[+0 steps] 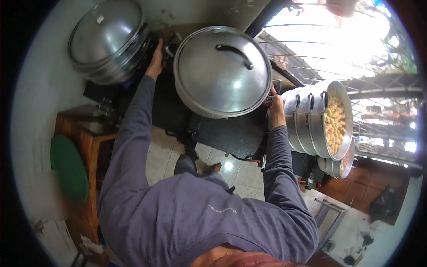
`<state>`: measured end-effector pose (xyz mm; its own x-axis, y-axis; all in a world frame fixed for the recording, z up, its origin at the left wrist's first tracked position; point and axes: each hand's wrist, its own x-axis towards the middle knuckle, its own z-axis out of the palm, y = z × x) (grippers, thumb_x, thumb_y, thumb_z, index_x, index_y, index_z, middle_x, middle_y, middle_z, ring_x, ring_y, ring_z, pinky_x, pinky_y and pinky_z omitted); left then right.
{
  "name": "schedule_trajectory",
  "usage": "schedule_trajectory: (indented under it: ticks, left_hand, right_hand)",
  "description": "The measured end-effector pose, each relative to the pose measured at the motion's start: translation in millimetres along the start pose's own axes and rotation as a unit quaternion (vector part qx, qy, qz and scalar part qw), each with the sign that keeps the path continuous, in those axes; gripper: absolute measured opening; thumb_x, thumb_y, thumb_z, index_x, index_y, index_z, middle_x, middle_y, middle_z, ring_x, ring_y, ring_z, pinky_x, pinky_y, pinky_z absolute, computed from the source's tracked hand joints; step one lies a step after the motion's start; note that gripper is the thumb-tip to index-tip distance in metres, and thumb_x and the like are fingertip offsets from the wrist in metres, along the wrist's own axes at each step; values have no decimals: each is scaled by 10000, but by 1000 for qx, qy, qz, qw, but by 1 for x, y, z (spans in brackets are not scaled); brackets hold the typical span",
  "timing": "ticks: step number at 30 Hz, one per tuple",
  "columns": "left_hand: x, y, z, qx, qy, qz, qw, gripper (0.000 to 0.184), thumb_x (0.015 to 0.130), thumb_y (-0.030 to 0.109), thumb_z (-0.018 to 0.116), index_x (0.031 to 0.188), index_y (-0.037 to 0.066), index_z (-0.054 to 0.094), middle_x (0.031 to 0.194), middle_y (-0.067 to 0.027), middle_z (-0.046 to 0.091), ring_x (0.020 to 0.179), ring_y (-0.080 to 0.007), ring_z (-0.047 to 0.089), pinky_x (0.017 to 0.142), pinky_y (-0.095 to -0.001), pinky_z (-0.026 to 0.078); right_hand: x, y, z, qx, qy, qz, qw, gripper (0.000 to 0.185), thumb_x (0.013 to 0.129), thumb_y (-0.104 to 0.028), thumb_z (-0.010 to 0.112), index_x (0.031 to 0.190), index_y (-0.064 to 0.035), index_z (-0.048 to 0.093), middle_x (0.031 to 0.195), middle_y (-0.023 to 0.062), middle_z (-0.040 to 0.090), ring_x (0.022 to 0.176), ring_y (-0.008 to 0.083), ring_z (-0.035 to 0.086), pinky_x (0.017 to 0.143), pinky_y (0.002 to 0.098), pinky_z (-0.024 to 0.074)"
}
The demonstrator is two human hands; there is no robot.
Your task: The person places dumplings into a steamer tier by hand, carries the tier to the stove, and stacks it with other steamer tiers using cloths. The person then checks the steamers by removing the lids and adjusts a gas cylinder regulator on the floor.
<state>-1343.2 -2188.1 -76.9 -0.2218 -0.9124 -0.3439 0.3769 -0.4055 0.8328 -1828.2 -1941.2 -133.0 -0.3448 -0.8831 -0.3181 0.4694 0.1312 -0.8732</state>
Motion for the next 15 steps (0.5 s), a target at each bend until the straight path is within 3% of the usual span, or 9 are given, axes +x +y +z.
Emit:
schedule_trajectory:
  ticks: [3, 5, 7, 8, 10, 12, 14, 15]
  left_hand:
    - [0, 3, 0, -22, -14, 15, 1000, 651, 903, 572, 439, 1269, 37, 505, 1222, -84, 568, 1138, -237, 510, 1001, -383, 360]
    - [-11, 11, 5, -13, -4, 15, 1000, 638, 905, 560, 446, 1271, 40, 503, 1220, -81, 569, 1134, -242, 512, 996, -386, 363]
    - [-40, 31, 19, -7, -24, 86, 996, 702, 884, 602, 448, 1322, 54, 448, 1267, -81, 534, 1152, -243, 502, 985, -387, 376]
    - [-45, 35, 13, -6, -31, 88, 996, 687, 884, 600, 449, 1312, 64, 459, 1254, -80, 542, 1142, -240, 508, 980, -382, 381]
    - [-55, 56, 8, 12, -18, 110, 994, 659, 888, 592, 447, 1304, 81, 470, 1241, -78, 551, 1131, -233, 517, 970, -372, 391]
    - [-77, 69, 4, -3, -25, 146, 989, 644, 894, 581, 443, 1296, 79, 474, 1243, -75, 553, 1124, -230, 528, 961, -374, 404]
    - [-123, 89, 16, -22, -64, 115, 991, 703, 886, 594, 446, 1320, 41, 440, 1272, -103, 532, 1136, -247, 523, 994, -396, 386]
    - [-135, 94, 10, -21, -54, 89, 994, 744, 871, 612, 459, 1342, 38, 415, 1300, -118, 508, 1166, -251, 505, 1010, -400, 374]
  right_hand:
    - [17, 6, -18, -35, 64, -29, 997, 290, 864, -207, 623, 1042, 22, 635, 916, 75, 678, 777, 165, 659, 709, 276, 528]
    - [-5, -16, 12, -24, 60, -60, 996, 291, 862, -212, 627, 1030, 25, 639, 909, 77, 679, 763, 166, 660, 702, 276, 529]
    - [-17, -22, 15, -15, 35, -105, 994, 287, 859, -227, 632, 994, 25, 653, 893, 77, 681, 726, 167, 663, 676, 277, 530]
    - [-32, -34, 30, -9, 63, -88, 994, 198, 889, -154, 567, 904, 11, 676, 819, 30, 656, 665, 99, 596, 638, 237, 466]
    - [-64, -47, 48, 3, 74, -96, 993, 207, 886, -137, 552, 938, 22, 674, 833, 31, 657, 658, 99, 597, 637, 230, 462]
    - [-80, -38, 28, -81, 96, -98, 987, 223, 901, -144, 508, 962, -10, 675, 756, 24, 636, 632, 101, 584, 592, 242, 473]
    - [-145, -59, 75, 33, 87, -119, 988, 232, 912, -130, 468, 920, -19, 671, 723, 28, 624, 589, 102, 570, 554, 260, 482]
    - [-157, -53, 67, -19, 75, -129, 989, 234, 922, -127, 467, 914, -5, 667, 729, 34, 632, 587, 111, 582, 560, 269, 493]
